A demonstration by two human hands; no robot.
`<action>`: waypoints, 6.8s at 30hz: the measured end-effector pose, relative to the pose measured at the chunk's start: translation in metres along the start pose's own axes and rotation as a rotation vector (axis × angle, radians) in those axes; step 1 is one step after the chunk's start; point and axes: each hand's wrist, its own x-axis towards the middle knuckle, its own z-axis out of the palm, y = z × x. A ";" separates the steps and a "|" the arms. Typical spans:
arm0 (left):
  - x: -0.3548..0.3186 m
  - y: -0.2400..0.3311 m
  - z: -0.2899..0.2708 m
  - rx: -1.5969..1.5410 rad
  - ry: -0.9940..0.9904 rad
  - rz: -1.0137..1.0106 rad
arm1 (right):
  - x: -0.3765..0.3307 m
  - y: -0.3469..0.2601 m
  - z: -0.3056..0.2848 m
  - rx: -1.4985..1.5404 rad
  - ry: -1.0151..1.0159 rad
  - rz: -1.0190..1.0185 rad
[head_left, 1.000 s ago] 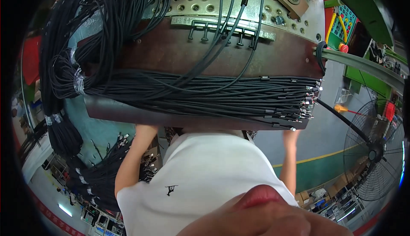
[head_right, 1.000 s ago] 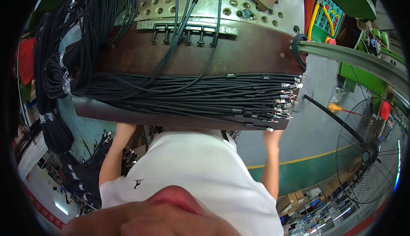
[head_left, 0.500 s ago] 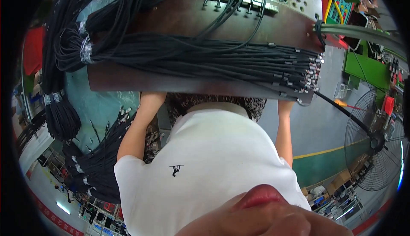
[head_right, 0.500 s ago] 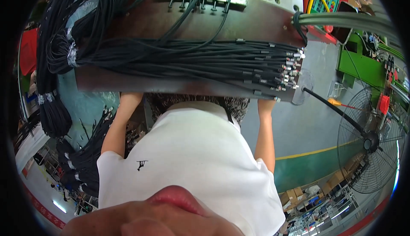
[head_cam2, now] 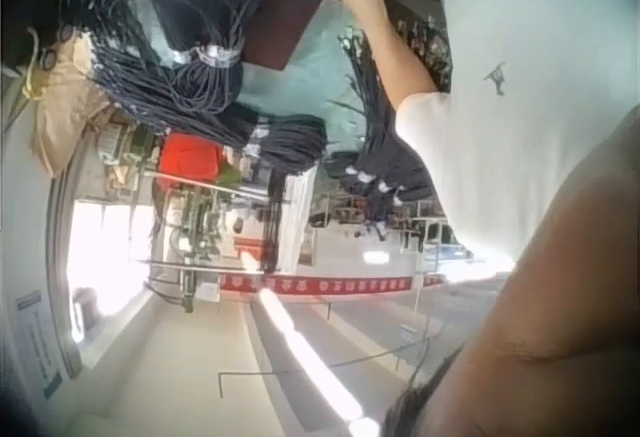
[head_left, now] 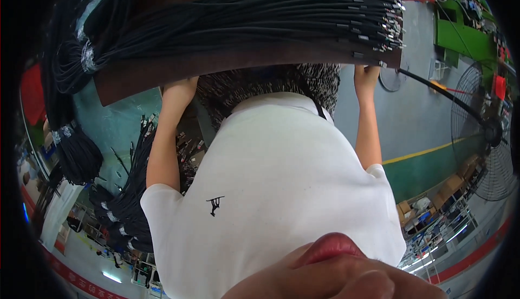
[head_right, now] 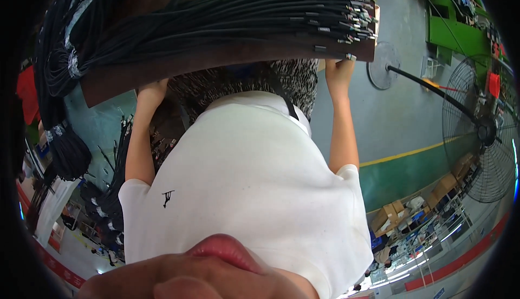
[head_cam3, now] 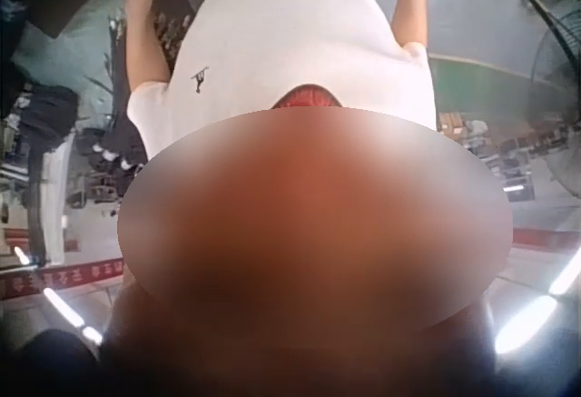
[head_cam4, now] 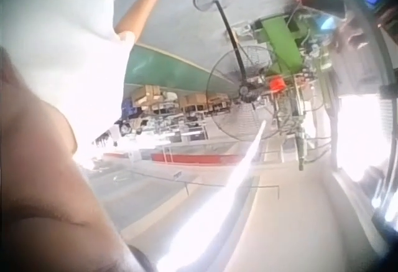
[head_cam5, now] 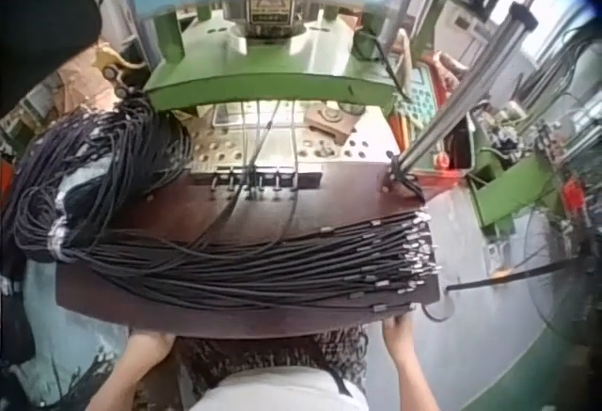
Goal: The recorder is plugging several black electronic cables into a testing board on a factory workbench to check their functionality.
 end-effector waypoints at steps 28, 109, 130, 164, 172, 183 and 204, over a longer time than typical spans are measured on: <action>0.001 0.010 -0.014 -0.644 0.076 -0.023 | -0.215 -0.014 -0.170 -0.222 -1.061 0.564; 0.244 0.162 -0.193 -1.026 -0.892 0.137 | -0.011 -0.083 -0.060 0.065 -0.551 -0.440; 0.110 0.191 -0.156 -1.722 -0.440 0.072 | 0.095 -0.194 -0.046 1.199 -0.384 -0.088; 0.107 0.134 -0.128 -2.250 -0.351 -0.328 | 0.122 -0.227 0.011 -0.332 -0.226 -1.342; 0.109 0.107 -0.141 -2.359 0.045 -0.082 | 0.128 -0.222 0.041 0.085 -0.412 -0.716; 0.105 0.125 -0.143 -2.288 -0.176 -0.300 | 0.130 -0.230 0.030 -0.081 -0.391 -0.892; 0.108 0.132 -0.131 -1.904 0.137 -0.100 | 0.092 -0.258 0.022 0.355 -0.605 -0.409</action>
